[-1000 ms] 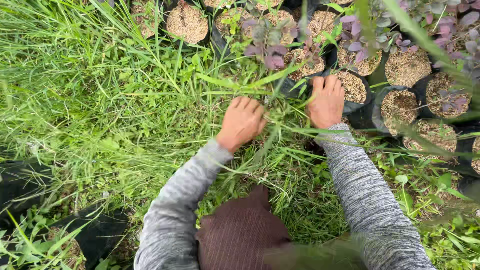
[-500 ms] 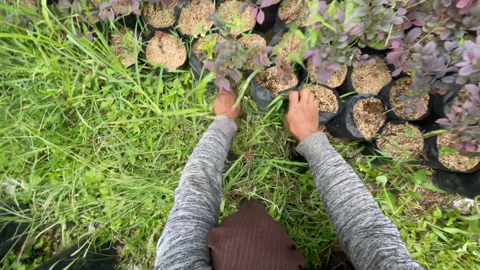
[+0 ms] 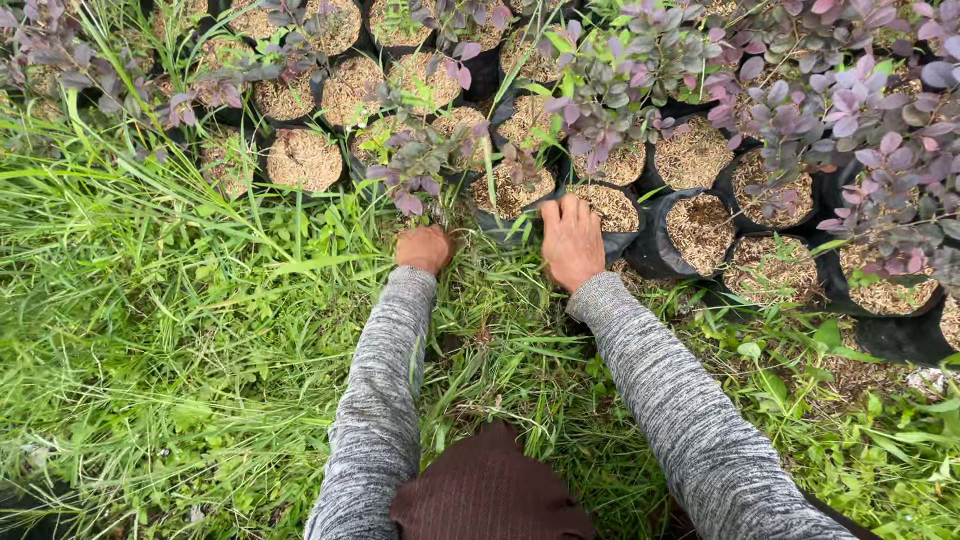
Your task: The person removes weeds by hand from around potted plants with purple leaves. They pull grass and weeds from between the pots and from the ground, gathering the removed vegetation into a pile.
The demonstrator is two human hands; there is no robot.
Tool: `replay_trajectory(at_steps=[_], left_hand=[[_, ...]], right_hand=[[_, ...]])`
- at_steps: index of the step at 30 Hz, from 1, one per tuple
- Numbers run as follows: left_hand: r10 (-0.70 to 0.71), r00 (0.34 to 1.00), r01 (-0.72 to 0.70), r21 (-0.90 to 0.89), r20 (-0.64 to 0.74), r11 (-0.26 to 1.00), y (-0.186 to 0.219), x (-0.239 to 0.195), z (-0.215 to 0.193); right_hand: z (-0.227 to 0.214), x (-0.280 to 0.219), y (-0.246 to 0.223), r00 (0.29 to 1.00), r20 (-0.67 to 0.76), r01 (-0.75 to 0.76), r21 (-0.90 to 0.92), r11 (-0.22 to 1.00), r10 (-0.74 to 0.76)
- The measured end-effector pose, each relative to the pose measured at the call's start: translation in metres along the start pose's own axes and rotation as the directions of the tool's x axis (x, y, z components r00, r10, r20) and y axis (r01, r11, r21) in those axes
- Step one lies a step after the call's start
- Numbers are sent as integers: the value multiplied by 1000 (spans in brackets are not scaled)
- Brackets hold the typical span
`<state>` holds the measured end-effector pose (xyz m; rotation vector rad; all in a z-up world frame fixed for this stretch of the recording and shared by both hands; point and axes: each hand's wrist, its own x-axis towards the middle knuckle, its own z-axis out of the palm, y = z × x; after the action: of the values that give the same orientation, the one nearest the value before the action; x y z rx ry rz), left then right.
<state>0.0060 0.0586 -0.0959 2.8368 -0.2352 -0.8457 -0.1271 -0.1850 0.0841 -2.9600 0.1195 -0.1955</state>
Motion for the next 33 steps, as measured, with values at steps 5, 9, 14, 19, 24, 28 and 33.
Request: replay_trajectory(at_steps=[5,9,14,19,24,28,33], left_hand=[[192,914,-194,-30,358,981,17,-74,0],[644,765,-639,159,29,752,-17,-198,34],[135,965,-204,318,226,926,-106,-260,22],[-481,666,666,-164,570,728,-249,-319,-26],[-705,542,720,179,457,670,-297,-338,-43],[-694,698,512,556,174,654,-250,-302,-103],[-256,870,473,565,-422,675,-152,-263,-207]], right_hand=[[-2,2,1,1000,25,-12,38,999,11],[-6,1,3,999,41,13,54,998,-15],[-11,-2,3,998,57,5,117,993,-12],[-20,-3,4,999,33,26,159,987,-32],[-24,-1,1,991,135,-7,207,978,-22],[-32,2,7,979,195,-8,319,948,-57],[-32,3,6,980,187,6,326,945,-70]])
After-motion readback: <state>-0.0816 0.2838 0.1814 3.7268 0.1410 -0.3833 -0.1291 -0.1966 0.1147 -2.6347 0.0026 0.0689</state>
